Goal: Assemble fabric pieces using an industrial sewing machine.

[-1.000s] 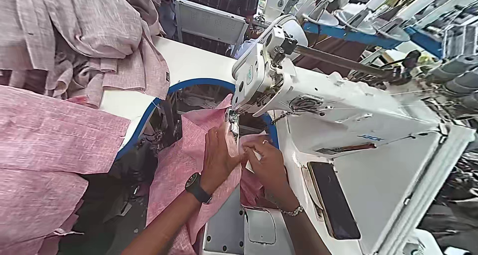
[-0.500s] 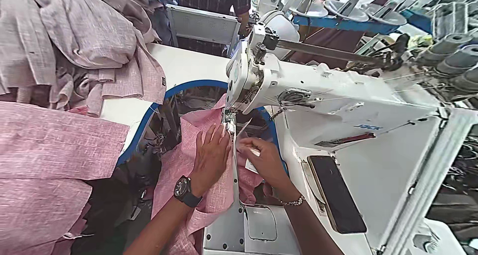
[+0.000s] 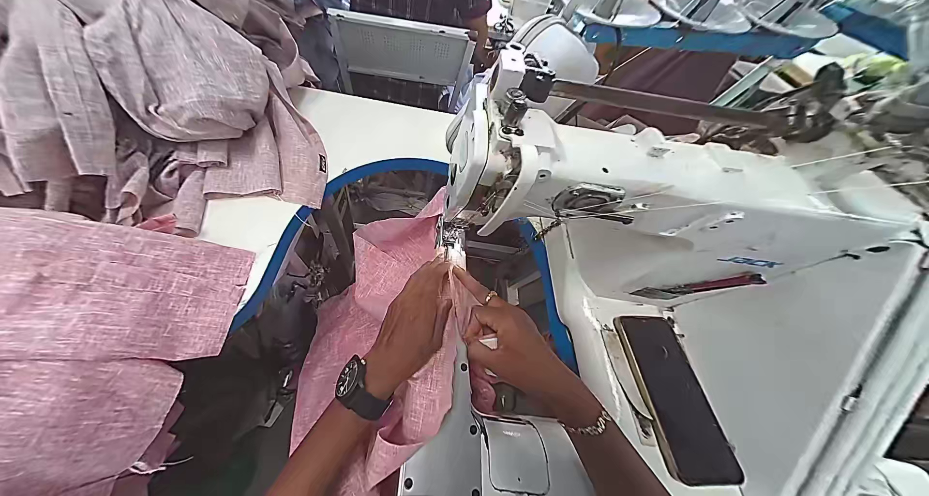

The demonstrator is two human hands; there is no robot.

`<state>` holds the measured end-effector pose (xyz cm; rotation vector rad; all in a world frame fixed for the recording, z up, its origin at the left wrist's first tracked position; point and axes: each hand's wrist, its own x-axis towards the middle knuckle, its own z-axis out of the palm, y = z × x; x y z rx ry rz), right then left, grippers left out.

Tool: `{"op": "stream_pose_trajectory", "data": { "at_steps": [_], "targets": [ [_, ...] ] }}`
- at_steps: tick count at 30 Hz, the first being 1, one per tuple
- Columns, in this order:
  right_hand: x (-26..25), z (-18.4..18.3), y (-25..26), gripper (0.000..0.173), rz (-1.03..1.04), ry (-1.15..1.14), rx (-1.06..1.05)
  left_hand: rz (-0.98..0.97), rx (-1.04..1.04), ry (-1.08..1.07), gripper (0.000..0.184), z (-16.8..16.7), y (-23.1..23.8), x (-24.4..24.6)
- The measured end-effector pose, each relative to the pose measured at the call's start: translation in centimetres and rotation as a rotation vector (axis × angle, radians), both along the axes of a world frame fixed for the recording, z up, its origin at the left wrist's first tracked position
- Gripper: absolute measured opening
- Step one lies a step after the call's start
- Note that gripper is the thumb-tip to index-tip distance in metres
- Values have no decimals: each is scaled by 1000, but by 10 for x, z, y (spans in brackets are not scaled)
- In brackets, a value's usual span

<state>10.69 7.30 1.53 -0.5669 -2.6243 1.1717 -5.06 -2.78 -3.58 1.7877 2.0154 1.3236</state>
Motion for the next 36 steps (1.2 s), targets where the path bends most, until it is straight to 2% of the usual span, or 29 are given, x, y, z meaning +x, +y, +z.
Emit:
{"op": "stream_pose_trajectory", "data": {
  "at_steps": [3, 8, 10, 14, 20, 22, 24, 28, 31, 33, 35, 36],
  "targets": [
    [3, -1, -1, 17, -2, 37, -14, 21, 1, 4, 35, 3, 2, 3],
    [-23, -9, 1, 19, -110, 186, -274, 13, 78, -49, 36, 2, 4, 6],
    [-36, -13, 0, 19, -158, 218, -267, 19, 73, -54, 28, 2, 9, 5],
    [-36, -19, -11, 20, -272, 272, -78, 33, 78, -50, 24, 3, 15, 3],
    [-34, -17, 0, 17, -262, 296, -245, 66, 81, -21, 23, 0, 19, 5],
    [-34, -16, -5, 15, -316, 300, -252, 76, 80, -28, 24, 2, 20, 6],
    [-39, -21, -13, 15, -366, 330, -157, 83, 81, -43, 26, 1, 23, 4],
    [-53, -25, -24, 14, -455, 288, 335, 126, 153, -110, 20, -2, 37, -1],
    [-55, -18, -31, 18, -513, 231, 539, 123, 162, -135, 18, -3, 38, -8],
    [-28, 5, -53, 22, -526, 58, 557, 128, 30, -188, 28, 11, 14, -6],
    [12, 27, -69, 26, -500, -62, 598, 51, -259, -351, 46, 39, -24, -7],
    [34, 32, -68, 25, -443, -120, 695, -5, -385, -414, 50, 46, -42, -3]
  ]
}}
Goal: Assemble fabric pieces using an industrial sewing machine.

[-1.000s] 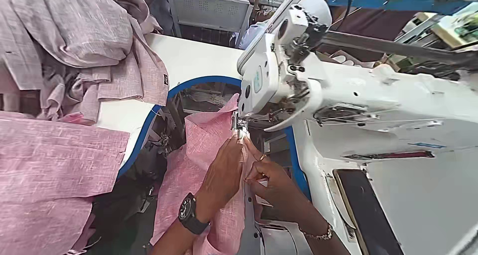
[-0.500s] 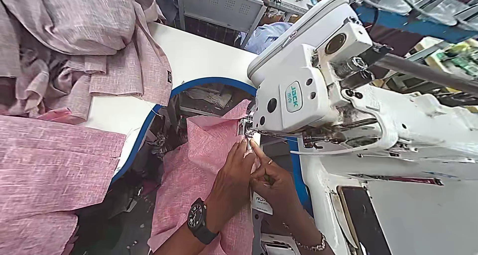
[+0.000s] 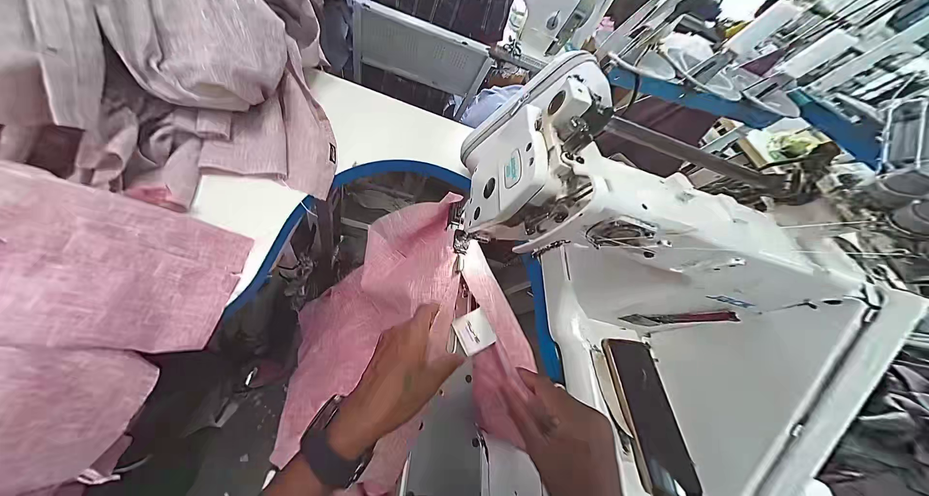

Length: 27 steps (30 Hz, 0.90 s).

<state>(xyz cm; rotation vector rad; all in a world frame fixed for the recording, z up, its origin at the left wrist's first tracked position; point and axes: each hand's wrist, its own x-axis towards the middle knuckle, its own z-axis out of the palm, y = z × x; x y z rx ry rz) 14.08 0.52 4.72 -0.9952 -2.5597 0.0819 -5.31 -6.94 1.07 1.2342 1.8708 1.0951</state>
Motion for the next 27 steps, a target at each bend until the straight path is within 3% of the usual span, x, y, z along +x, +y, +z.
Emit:
{"op": "stream_pose_trajectory", "data": {
  "at_steps": [1, 3, 5, 8, 11, 15, 18, 22, 27],
  "targets": [
    [19, 2, 10, 23, 49, -103, 140, -22, -24, 3, 41, 1, -13, 10],
    [34, 4, 33, 21, 143, -225, 401, 83, 156, 218, 17, -12, -26, 29],
    [21, 16, 26, 21, 260, -276, 478, 178, 326, 353, 19, -21, -22, 37],
    [-11, -1, -14, 22, 363, -201, 373, 88, 398, 275, 21, -31, -25, 39],
    [-37, -18, -31, 17, 337, -84, 137, 65, 406, 115, 23, -44, -24, 37],
    [-53, -11, -19, 15, 264, -123, -93, 52, 374, -148, 31, -53, -7, 21],
    [-63, -8, -2, 15, 261, -145, -79, 64, 380, -227, 32, -54, 12, 14],
    [-70, -10, 15, 16, 220, -111, -103, 63, 385, -174, 32, -51, 33, 4],
    [-58, -15, -5, 16, 202, -61, 49, 65, 332, 54, 29, -38, 0, 19]
  ]
}}
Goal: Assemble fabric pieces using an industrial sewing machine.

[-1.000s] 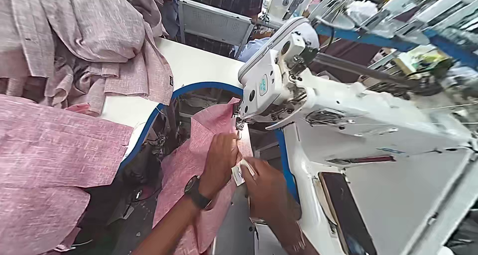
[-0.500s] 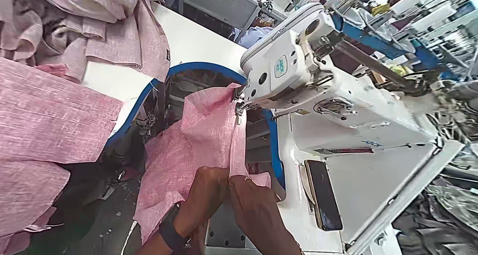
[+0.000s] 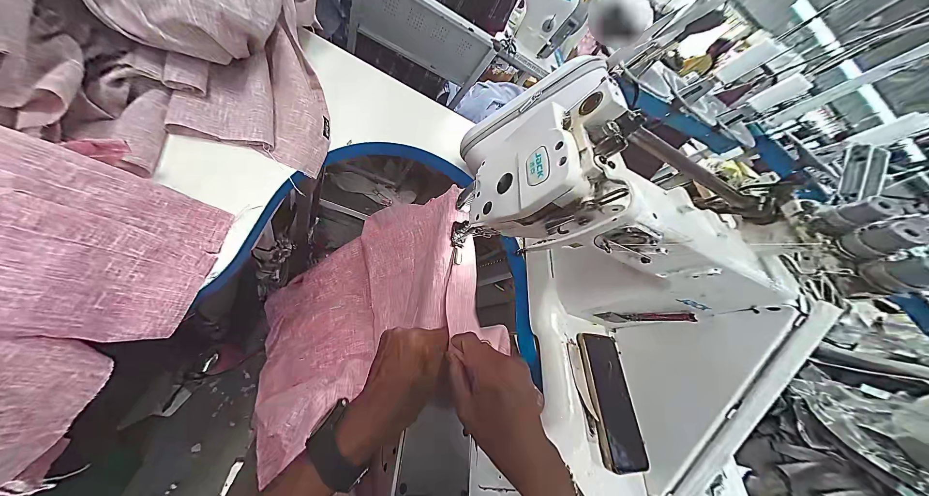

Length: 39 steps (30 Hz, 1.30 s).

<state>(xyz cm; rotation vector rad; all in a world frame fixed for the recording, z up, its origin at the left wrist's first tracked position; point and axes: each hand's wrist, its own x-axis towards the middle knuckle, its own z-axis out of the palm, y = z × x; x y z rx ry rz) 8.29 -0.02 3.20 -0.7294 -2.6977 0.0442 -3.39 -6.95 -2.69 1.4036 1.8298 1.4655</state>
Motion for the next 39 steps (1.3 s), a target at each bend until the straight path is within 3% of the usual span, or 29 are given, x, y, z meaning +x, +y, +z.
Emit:
{"op": "stream_pose_trajectory", "data": {
  "at_steps": [6, 9, 12, 15, 17, 19, 21, 23, 24, 26, 30, 33, 39],
  "targets": [
    [-16, 4, 11, 17, -23, -124, -64, -24, -60, -214, 27, -2, 15, -13],
    [-10, 2, 9, 19, -75, -102, -103, 26, -69, -140, 25, 3, 12, -12],
    [31, 4, 5, 19, -145, -265, -219, 119, -161, 65, 20, 2, -32, -15],
    [58, -15, 46, 25, -95, -705, -671, 84, -477, -24, 23, -15, -66, -54],
    [69, -50, 82, 24, 103, -682, -987, 124, -342, -63, 27, -17, -64, -69],
    [70, -39, 103, 20, 244, -472, -1111, 112, -94, 4, 28, 6, -59, -63],
    [72, 19, 85, 23, 388, -364, -851, -33, 39, 21, 30, 19, -67, -30],
    [65, 67, 32, 15, 497, -325, -374, -108, 101, -3, 31, 7, -66, 0],
    [58, 73, 3, 10, 452, -306, -173, -111, 129, -38, 30, -3, -62, 12],
    [38, 63, -48, 7, 308, -307, 23, -59, 164, -73, 27, -16, -57, 27],
    [22, 21, -68, 9, 137, -340, 115, 32, 170, -121, 25, -27, -39, 20],
    [16, 28, -60, 5, 63, -416, 74, 0, 163, -242, 26, -31, -25, 14],
    [-6, 24, -34, 7, -15, -365, 81, -3, 182, -262, 27, -31, 9, -3]
  ]
}}
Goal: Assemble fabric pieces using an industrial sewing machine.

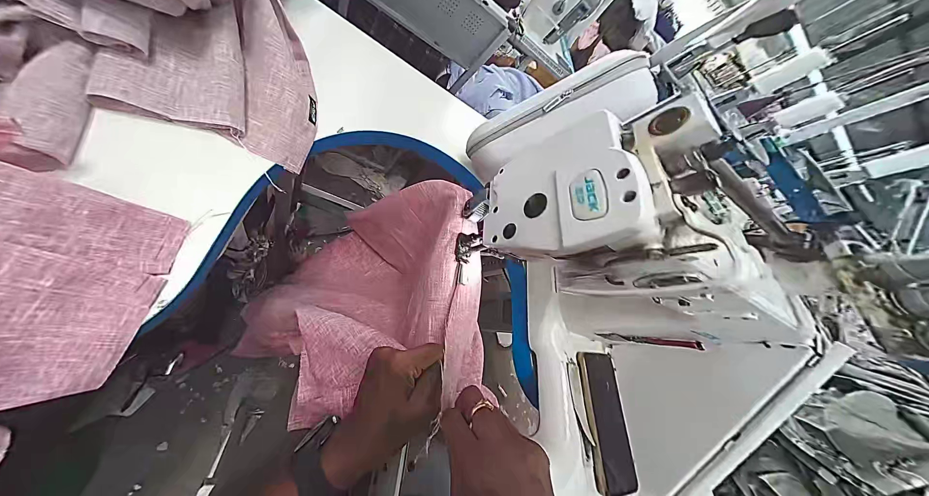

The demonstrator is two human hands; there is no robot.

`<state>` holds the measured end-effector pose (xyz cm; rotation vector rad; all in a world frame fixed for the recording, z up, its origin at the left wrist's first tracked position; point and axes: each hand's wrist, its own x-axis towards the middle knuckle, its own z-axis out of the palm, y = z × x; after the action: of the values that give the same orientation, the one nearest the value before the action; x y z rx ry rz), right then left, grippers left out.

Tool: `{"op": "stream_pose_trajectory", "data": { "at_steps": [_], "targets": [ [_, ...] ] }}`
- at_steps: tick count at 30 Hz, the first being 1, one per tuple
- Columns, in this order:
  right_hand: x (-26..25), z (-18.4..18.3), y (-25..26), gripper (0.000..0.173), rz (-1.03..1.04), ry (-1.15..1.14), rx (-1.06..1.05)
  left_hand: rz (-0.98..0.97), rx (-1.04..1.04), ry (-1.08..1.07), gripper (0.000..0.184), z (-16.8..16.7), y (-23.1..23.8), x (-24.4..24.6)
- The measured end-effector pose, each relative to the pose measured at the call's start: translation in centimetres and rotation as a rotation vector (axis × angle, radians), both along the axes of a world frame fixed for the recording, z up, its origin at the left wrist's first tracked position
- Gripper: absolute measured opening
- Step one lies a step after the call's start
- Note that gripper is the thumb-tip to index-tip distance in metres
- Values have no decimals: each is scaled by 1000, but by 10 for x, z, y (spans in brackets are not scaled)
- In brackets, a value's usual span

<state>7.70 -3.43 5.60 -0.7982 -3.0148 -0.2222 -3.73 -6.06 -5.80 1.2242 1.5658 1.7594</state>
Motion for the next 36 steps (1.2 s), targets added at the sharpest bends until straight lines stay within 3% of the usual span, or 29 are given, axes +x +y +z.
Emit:
{"op": "stream_pose_trajectory", "data": {
  "at_steps": [5, 11, 14, 17, 22, 26, 29, 32, 34, 36],
  "targets": [
    [2, -24, 24, 17, 38, 308, 27, 32, 34, 155, 28, 0, 18, -15],
    [38, -39, 22, 20, -36, 501, 44, 1, -24, 230, 28, 15, -5, -8],
    [41, -29, 29, 22, 9, 530, 76, 38, -42, 168, 28, 15, 5, 1],
    [26, -28, 46, 22, 180, 510, 145, 122, -87, 206, 30, 22, 14, 6],
    [6, -32, 62, 21, 346, 329, 233, 120, -106, 235, 28, 21, 5, 12],
    [-9, -50, 75, 20, 332, 430, 283, 133, -99, 141, 29, 15, 22, 4],
    [6, -66, 67, 18, 138, 506, 315, 102, -102, 147, 31, 21, 9, 2],
    [34, -70, 51, 12, -219, 190, 176, 116, -95, 193, 30, 15, -16, 6],
    [36, -59, 52, 22, -575, -318, -211, 38, -142, 165, 30, 12, -28, 8],
    [37, -56, 79, 36, -754, -683, -451, -4, -180, 189, 30, 16, -29, 6]
  ]
}}
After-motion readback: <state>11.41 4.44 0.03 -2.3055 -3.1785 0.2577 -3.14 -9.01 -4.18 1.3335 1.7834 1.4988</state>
